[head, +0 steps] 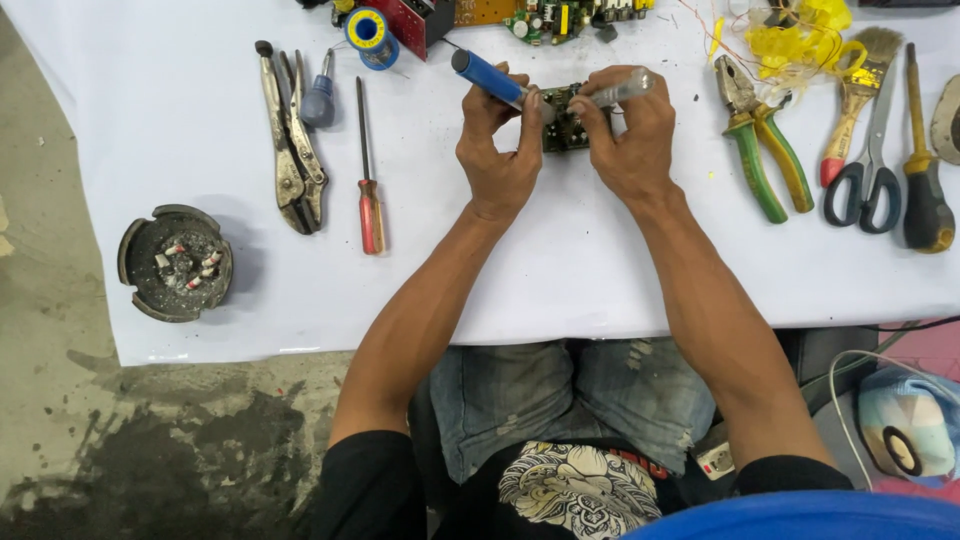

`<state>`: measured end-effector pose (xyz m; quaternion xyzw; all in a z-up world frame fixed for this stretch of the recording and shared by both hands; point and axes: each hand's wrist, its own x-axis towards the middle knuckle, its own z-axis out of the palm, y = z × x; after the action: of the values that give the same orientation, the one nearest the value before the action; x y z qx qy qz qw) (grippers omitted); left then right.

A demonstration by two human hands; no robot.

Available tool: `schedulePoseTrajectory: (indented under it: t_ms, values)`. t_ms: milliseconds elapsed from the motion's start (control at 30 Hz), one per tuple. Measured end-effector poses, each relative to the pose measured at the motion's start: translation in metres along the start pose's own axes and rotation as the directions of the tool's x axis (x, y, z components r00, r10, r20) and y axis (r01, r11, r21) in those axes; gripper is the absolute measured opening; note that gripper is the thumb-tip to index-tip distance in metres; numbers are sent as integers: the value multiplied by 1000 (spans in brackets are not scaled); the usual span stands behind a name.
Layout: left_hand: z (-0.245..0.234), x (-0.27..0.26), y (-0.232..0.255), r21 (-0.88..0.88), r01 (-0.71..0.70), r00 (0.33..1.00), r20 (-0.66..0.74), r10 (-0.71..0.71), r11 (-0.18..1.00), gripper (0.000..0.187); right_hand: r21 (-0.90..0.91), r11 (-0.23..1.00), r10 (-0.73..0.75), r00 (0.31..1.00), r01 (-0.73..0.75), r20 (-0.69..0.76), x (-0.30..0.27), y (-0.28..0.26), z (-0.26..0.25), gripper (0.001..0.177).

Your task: The person uses a soldering iron and solder wire to solder components on a small green circuit board. They repeatedly apply heat and solder to specific points on the board while holding it steady with the other hand.

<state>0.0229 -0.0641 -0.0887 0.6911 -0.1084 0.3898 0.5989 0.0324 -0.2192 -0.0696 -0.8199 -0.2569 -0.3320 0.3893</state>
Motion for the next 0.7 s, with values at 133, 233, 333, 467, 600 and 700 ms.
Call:
schedulePoseTrajectory:
  t_ms: [133, 233, 333, 467, 600, 700]
  values:
    - [0, 1, 0, 0, 0, 1000, 0, 0, 1000, 40, 21, 999, 25, 999, -26, 22, 1, -2, -3, 25]
    - [-1, 1, 0, -3, -31, 999, -12, 31, 1000, 39, 47, 999, 11, 1000, -11, -2, 2, -4, -3, 11]
    - [-2, 1, -3, 2, -48, 998, 46, 48, 999, 38, 4, 1000, 4, 1000, -4, 12, 2, -4, -3, 14]
    - [-3, 3, -3, -8, 19, 999, 26, -19, 1000, 40, 105, 994, 28, 1000, -28, 0, 4, -9, -6, 18]
    - [-2, 2, -1, 8, -19, 1000, 16, 18, 1000, 38, 27, 1000, -1, 999, -1, 39, -2, -1, -3, 17]
    - [-4, -1, -4, -21, -70, 996, 52, 71, 997, 41, 66, 997, 37, 999, -37, -7, 3, -8, -5, 16]
